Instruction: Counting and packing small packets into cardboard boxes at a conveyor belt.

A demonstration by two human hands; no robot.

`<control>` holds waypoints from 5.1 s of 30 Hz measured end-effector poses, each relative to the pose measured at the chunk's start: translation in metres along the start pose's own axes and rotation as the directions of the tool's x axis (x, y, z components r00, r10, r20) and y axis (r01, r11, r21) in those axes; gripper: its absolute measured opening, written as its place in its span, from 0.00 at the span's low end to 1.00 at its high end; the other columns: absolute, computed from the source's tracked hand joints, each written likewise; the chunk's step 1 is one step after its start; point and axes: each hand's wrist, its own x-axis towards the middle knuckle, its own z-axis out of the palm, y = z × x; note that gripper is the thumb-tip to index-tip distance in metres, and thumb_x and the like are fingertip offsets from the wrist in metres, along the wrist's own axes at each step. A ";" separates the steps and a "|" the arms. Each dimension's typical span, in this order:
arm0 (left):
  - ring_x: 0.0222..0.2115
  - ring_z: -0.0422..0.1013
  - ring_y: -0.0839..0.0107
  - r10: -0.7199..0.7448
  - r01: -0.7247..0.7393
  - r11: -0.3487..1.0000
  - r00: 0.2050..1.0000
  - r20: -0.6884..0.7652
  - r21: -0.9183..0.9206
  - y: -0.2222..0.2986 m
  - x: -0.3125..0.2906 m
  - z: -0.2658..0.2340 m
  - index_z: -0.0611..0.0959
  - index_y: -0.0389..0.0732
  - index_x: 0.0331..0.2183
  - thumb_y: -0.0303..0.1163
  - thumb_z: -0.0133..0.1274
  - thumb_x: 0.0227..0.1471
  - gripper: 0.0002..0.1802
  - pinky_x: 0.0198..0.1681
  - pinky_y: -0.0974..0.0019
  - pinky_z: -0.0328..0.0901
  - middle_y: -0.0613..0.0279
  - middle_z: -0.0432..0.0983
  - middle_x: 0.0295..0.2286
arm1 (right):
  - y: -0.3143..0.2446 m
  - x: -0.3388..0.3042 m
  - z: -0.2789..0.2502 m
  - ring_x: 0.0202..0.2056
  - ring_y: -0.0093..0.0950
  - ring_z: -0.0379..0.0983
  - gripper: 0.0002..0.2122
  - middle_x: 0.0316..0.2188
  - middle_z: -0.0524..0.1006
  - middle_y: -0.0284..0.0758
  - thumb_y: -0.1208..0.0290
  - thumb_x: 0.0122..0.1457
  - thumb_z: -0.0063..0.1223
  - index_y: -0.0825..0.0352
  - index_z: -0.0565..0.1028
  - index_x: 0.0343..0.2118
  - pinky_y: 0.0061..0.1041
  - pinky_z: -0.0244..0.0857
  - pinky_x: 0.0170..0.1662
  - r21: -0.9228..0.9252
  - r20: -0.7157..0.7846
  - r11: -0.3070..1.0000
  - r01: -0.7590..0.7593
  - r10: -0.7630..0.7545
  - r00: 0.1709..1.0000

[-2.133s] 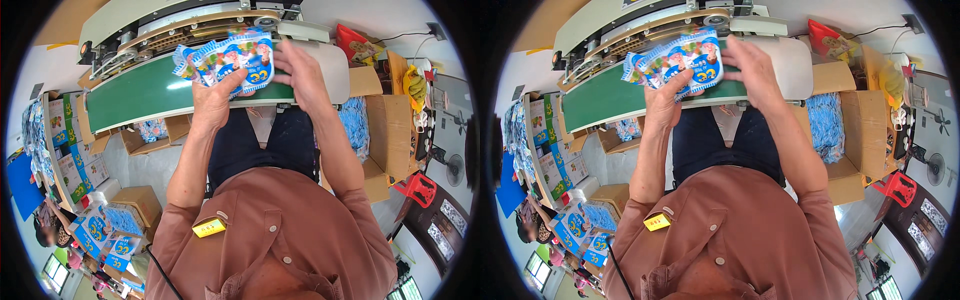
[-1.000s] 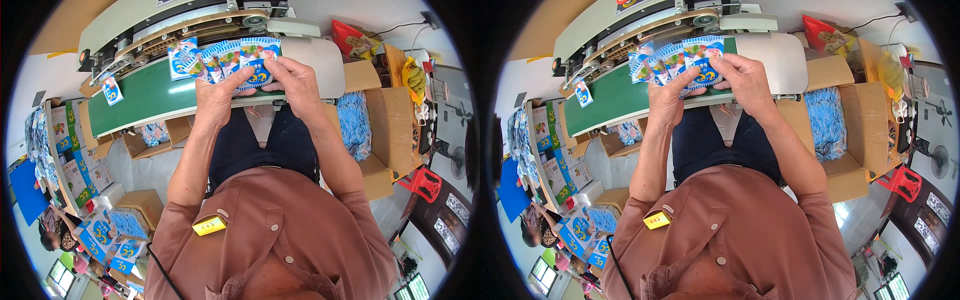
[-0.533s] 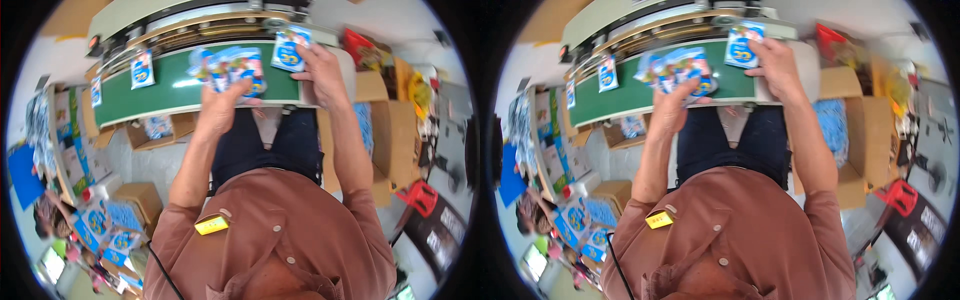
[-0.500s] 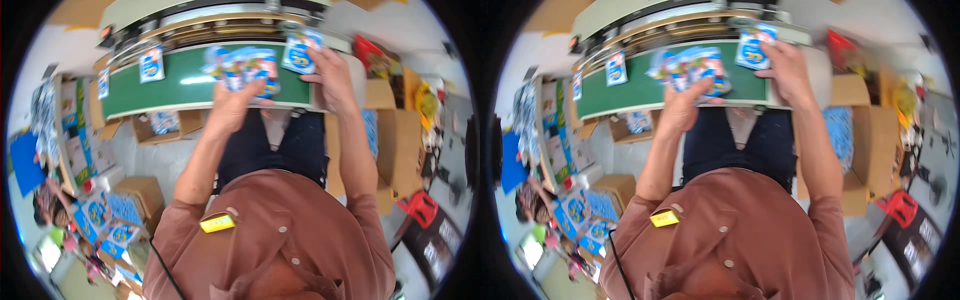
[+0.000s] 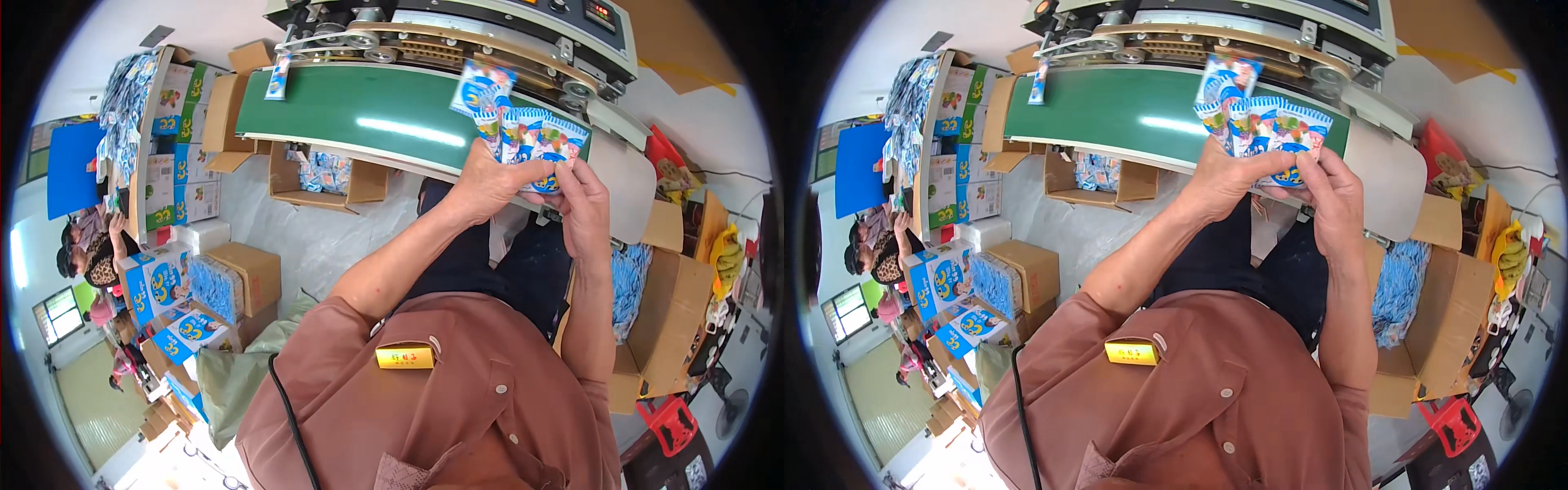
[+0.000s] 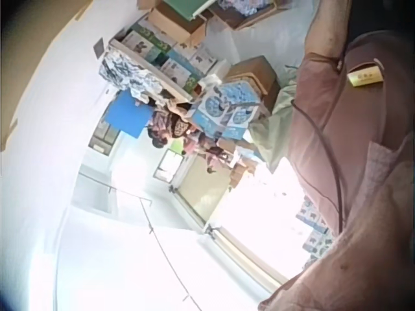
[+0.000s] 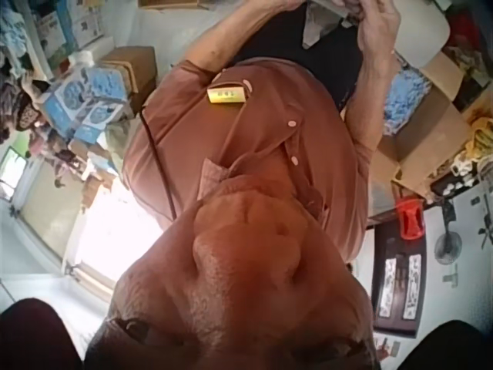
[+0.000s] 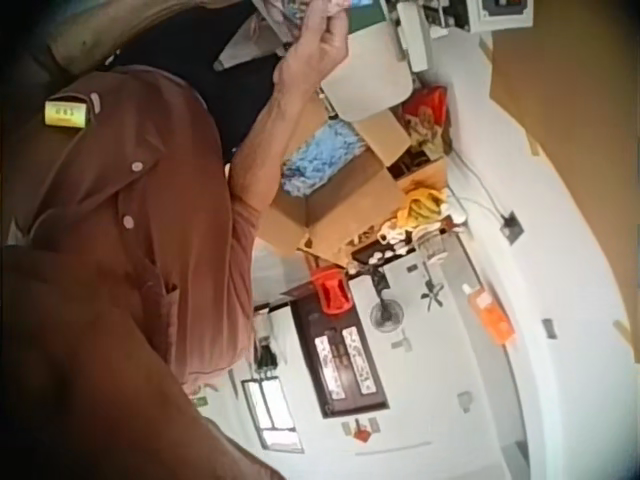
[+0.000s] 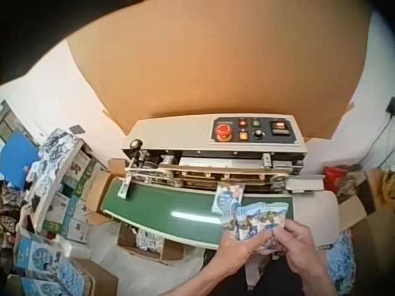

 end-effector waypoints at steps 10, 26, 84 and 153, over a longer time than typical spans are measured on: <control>0.41 0.79 0.60 -0.220 0.221 0.975 0.975 -0.041 0.027 0.016 -0.012 -0.017 0.75 0.32 0.48 0.27 0.61 0.51 0.23 0.31 0.63 0.79 0.48 0.79 0.40 | -0.026 -0.004 -0.067 0.39 0.23 0.79 0.16 0.40 0.80 0.35 0.68 0.64 0.53 0.70 0.72 0.51 0.24 0.79 0.39 0.052 -0.353 0.998 0.048 -0.027 0.935; 0.37 0.79 0.68 -0.139 0.156 0.983 0.977 -0.160 0.097 0.021 -0.003 -0.022 0.77 0.36 0.48 0.24 0.62 0.51 0.22 0.28 0.68 0.79 0.58 0.80 0.39 | -0.023 0.052 -0.032 0.39 0.24 0.79 0.16 0.40 0.79 0.38 0.67 0.64 0.53 0.76 0.73 0.48 0.24 0.79 0.40 -0.034 -0.182 0.991 -0.127 0.119 0.976; 0.36 0.78 0.69 -0.088 0.102 0.984 0.992 -0.095 0.147 0.007 0.007 -0.006 0.78 0.32 0.45 0.25 0.58 0.56 0.15 0.33 0.68 0.79 0.56 0.79 0.39 | -0.016 0.027 -0.004 0.45 0.26 0.76 0.15 0.44 0.78 0.38 0.69 0.65 0.52 0.74 0.73 0.50 0.32 0.74 0.46 -0.184 -0.361 0.978 0.095 -0.157 0.919; 0.36 0.79 0.68 -0.858 0.556 0.477 0.464 0.222 0.681 -0.112 -0.042 0.109 0.78 0.34 0.50 0.34 0.55 0.60 0.19 0.32 0.68 0.76 0.51 0.80 0.41 | 0.187 -0.320 -0.420 0.56 0.47 0.66 0.38 0.55 0.67 0.53 0.57 0.51 0.63 0.67 0.59 0.61 0.46 0.63 0.55 -0.400 -0.913 0.060 -0.915 -0.118 0.391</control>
